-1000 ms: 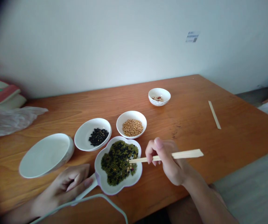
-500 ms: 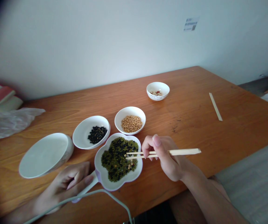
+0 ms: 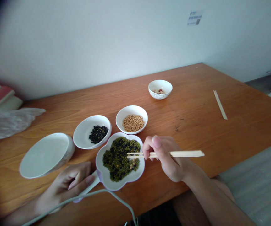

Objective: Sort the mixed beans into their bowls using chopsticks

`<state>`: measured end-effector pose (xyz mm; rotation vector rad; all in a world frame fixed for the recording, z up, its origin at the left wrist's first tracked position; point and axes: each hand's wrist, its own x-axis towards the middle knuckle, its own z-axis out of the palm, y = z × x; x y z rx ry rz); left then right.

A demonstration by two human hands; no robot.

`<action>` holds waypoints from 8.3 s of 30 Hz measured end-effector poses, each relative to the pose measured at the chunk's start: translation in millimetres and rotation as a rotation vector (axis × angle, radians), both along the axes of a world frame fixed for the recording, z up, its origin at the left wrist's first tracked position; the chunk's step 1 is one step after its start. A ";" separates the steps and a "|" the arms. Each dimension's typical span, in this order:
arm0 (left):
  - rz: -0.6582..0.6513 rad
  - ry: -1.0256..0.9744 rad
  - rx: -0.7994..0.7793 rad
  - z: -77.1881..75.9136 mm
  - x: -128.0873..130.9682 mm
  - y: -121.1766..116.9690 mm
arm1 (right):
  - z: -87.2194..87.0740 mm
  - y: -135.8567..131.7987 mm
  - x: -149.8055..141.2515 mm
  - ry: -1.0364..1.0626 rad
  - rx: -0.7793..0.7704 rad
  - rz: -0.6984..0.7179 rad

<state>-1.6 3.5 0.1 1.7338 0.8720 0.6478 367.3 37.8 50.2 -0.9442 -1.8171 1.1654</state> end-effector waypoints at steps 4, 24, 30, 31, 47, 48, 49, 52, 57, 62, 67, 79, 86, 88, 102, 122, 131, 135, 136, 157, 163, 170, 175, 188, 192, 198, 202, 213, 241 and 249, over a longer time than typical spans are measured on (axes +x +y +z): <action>-0.002 0.005 0.022 1.8 2.1 1.2 | 0.4 0.5 1.6 -0.015 0.013 -0.003; -0.010 0.007 0.039 1.3 1.3 2.3 | 0.9 0.7 15.1 -0.056 0.015 0.014; -0.006 -0.004 0.025 2.1 2.5 2.8 | 0.2 1.1 13.8 -0.049 -0.004 0.018; -0.005 -0.004 0.026 2.3 2.5 2.7 | 0.2 0.9 13.4 -0.050 -0.004 0.015; -0.006 0.012 -0.001 0.6 -0.5 1.2 | 0.9 -0.8 13.7 -0.058 -0.011 -0.034; -0.008 0.012 0.002 1.7 0.0 1.4 | 0.2 -1.0 13.7 -0.051 -0.005 -0.034; -0.009 0.012 0.005 2.7 0.6 1.7 | -0.2 -1.2 13.4 -0.040 0.000 -0.035; -0.010 0.012 0.008 4.3 1.8 1.9 | 1.8 -0.8 11.3 0.025 -0.001 -0.060; -0.004 0.005 -0.016 -0.3 -0.6 0.2 | 17.7 1.6 14.0 0.288 0.036 -0.266; -0.004 0.011 -0.032 -3.7 -2.0 -0.1 | 31.8 2.5 27.1 0.421 0.266 -0.600; 0.003 0.028 -0.001 -1.2 0.9 1.2 | 29.0 13.0 22.6 0.350 0.314 -0.639; 0.011 0.035 0.029 2.7 2.7 2.9 | 22.1 1.1 19.1 0.170 -0.098 -0.105; 0.004 0.010 -0.014 -0.2 1.3 1.4 | 10.5 -2.2 14.2 -0.081 -0.085 -0.029; 0.000 0.011 -0.009 -0.1 1.5 1.7 | 10.1 -3.0 13.8 -0.048 -0.064 -0.049; -0.003 0.016 -0.020 -0.2 -0.7 1.0 | 10.3 -3.5 19.5 0.011 -0.112 -0.002; -0.005 -0.012 -0.028 3.3 2.4 2.3 | 5.5 -4.1 11.6 -0.053 -0.134 0.078; -0.007 -0.013 -0.029 0.5 1.0 2.2 | 14.5 -1.8 13.0 0.146 -0.075 -0.097; 0.000 -0.015 -0.029 0.8 1.9 1.9 | 25.8 0.4 15.1 0.320 0.156 -0.348; 0.003 -0.009 -0.027 0.7 2.0 1.8 | 26.8 1.3 15.5 0.347 0.223 -0.412; -0.002 -0.007 -0.022 0.4 2.7 2.2 | 9.8 -5.0 14.2 0.007 -0.067 -0.011; 0.000 -0.004 -0.030 0.8 2.1 1.5 | 6.0 -4.8 14.5 0.024 -0.054 -0.104; -0.005 -0.024 -0.041 -0.9 1.8 1.8 | 12.2 -2.9 12.8 0.025 -0.087 -0.086; -0.007 -0.019 -0.062 -0.8 1.3 0.4 | 8.8 -0.3 12.0 -0.046 -0.086 0.015; 0.007 0.008 -0.040 0.5 0.5 0.4 | 10.2 -2.0 14.6 -0.089 -0.094 0.087; 0.004 0.000 -0.035 1.7 1.1 -0.1 | 11.3 -1.4 11.7 -0.083 -0.088 0.094; 0.006 -0.012 -0.030 2.3 3.5 2.1 | 11.5 -1.2 9.0 -0.079 -0.075 0.099; 0.010 -0.001 -0.035 0.8 2.1 1.8 | 11.3 -1.8 8.4 -0.088 -0.083 0.104; 0.000 -0.015 -0.014 0.3 2.0 1.5 | 11.6 -3.3 8.5 0.008 -0.005 -0.014; -0.007 -0.009 -0.012 0.2 2.4 1.2 | 17.1 3.8 15.8 0.151 -0.046 -0.182; 0.004 -0.001 -0.012 -1.1 1.7 1.6 | -0.2 1.1 13.3 -0.018 -0.039 -0.055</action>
